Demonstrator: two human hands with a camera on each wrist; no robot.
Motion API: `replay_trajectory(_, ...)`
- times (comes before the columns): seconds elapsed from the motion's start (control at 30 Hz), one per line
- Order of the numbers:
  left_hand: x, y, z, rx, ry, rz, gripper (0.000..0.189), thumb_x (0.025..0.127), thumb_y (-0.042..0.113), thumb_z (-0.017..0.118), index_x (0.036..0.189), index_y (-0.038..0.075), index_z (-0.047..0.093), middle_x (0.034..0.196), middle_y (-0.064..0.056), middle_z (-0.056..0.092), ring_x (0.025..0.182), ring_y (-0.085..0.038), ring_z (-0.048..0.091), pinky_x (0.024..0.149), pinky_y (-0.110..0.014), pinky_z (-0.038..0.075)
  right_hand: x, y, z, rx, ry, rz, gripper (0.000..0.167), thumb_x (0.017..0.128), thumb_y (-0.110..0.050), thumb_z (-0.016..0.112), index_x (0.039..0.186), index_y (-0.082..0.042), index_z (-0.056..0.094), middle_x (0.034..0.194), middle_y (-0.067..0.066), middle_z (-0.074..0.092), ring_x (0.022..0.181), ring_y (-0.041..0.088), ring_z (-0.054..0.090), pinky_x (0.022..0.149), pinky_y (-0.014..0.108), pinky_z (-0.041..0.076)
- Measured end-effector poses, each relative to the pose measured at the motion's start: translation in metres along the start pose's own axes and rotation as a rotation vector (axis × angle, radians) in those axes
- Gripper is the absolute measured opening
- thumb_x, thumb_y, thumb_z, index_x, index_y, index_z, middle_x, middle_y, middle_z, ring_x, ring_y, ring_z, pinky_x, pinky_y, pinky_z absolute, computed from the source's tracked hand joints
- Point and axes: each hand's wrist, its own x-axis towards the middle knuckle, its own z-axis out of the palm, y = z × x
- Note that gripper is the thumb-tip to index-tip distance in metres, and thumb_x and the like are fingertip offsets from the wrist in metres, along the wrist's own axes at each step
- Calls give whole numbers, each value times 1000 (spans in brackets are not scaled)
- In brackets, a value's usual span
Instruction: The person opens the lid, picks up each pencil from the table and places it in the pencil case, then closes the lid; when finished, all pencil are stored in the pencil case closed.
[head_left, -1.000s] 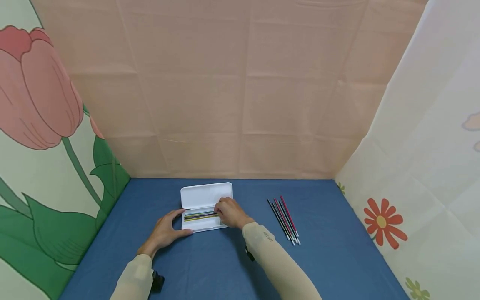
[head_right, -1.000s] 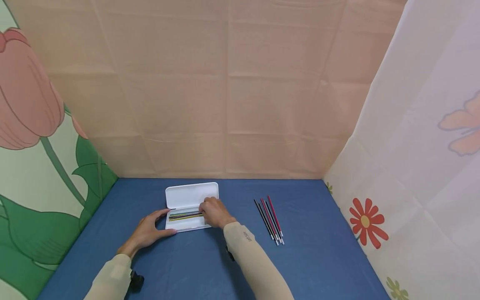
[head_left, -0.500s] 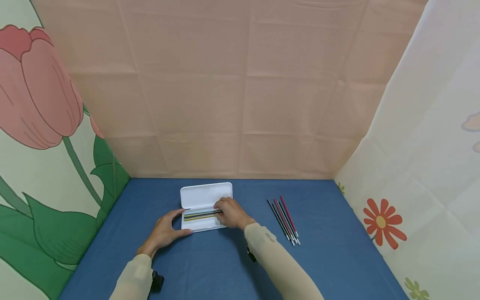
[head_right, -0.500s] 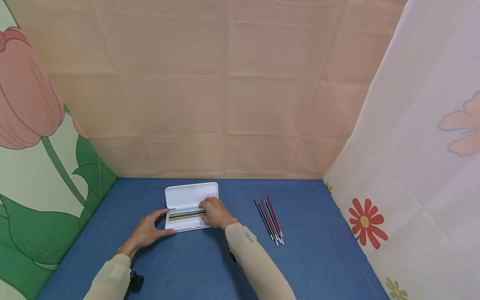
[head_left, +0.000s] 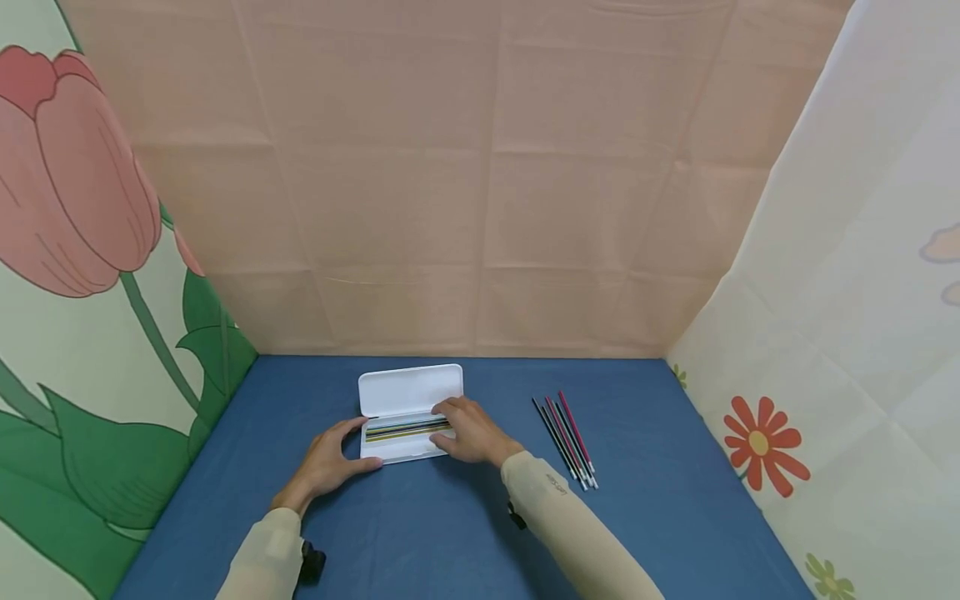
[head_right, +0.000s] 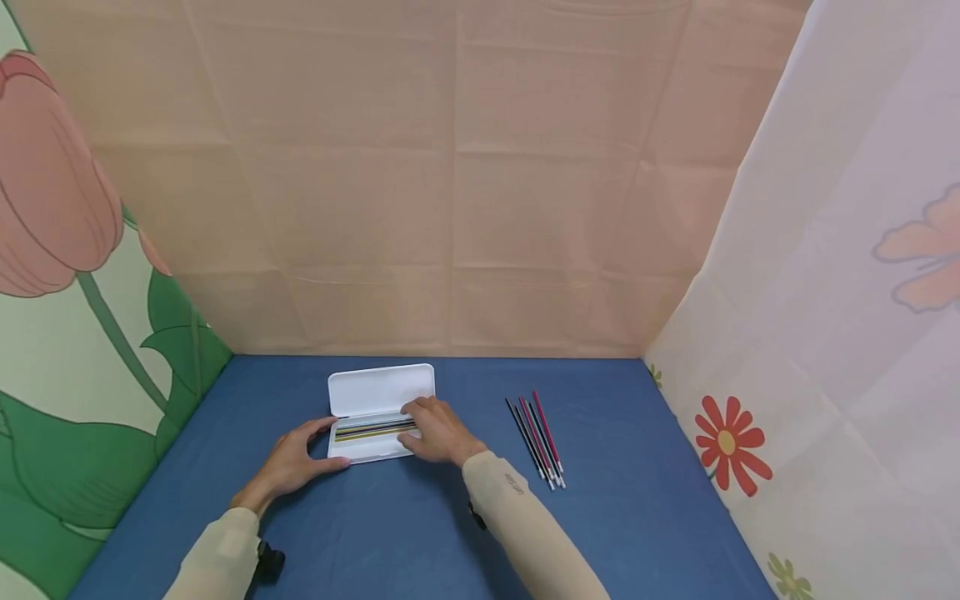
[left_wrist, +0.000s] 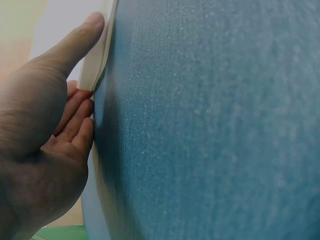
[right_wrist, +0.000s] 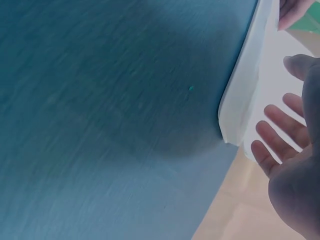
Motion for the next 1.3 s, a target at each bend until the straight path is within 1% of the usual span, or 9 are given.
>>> replay_trajectory(0.23, 0, 0, 1, 6, 1, 2, 106, 86, 54, 98, 169, 7, 50, 176, -29, 46, 164, -57, 39, 131, -79, 35, -21, 7, -11, 15, -2, 38, 53, 110, -41, 74, 153, -10, 65, 157, 12, 68, 149, 31, 63, 127, 50, 53)
replay_trajectory(0.4, 1, 0, 1, 17, 0, -4, 106, 87, 55, 97, 169, 8, 50, 176, -29, 45, 165, -57, 39, 132, -79, 34, -37, 15, -18, 35, 9, 71, 58, 109, -41, 75, 156, -9, 63, 162, 13, 64, 153, 33, 60, 130, 54, 51)
replay_trajectory(0.6, 1, 0, 0, 21, -1, -7, 107, 87, 56, 97, 169, 8, 50, 176, -29, 45, 165, -57, 39, 131, -80, 34, -58, 27, -24, 51, 25, 74, 60, 109, -37, 78, 157, -4, 62, 163, 16, 63, 154, 38, 60, 128, 57, 51)
replay_trajectory(0.73, 1, 0, 1, 19, -2, -7, 107, 86, 56, 97, 169, 8, 50, 176, -29, 45, 165, -57, 39, 131, -80, 34, -73, 34, -28, 56, 24, 88, 61, 109, -37, 78, 158, -6, 61, 165, 18, 61, 155, 40, 57, 129, 60, 50)
replay_trajectory(0.87, 1, -1, 1, 17, -8, -12, 107, 87, 56, 97, 170, 9, 49, 177, -28, 44, 165, -57, 38, 132, -79, 33, -88, 42, -31, 39, 32, 104, 61, 108, -36, 79, 159, -8, 61, 165, 18, 61, 156, 42, 56, 128, 63, 49)
replay_trajectory(1.1, 1, -1, 1, 21, -1, -2, 107, 87, 55, 97, 170, 8, 49, 176, -29, 45, 165, -57, 38, 131, -79, 34, -108, 60, -33, -2, 66, 119, 61, 106, -35, 81, 157, -7, 63, 161, 16, 65, 152, 41, 60, 125, 64, 52)
replay_trajectory(1.3, 1, -1, 2, 19, -1, -5, 107, 86, 56, 97, 170, 8, 49, 176, -29, 44, 165, -57, 38, 131, -80, 34, -124, 74, -35, 15, 94, 141, 60, 105, -31, 83, 156, -6, 63, 160, 18, 65, 151, 42, 61, 123, 66, 52)
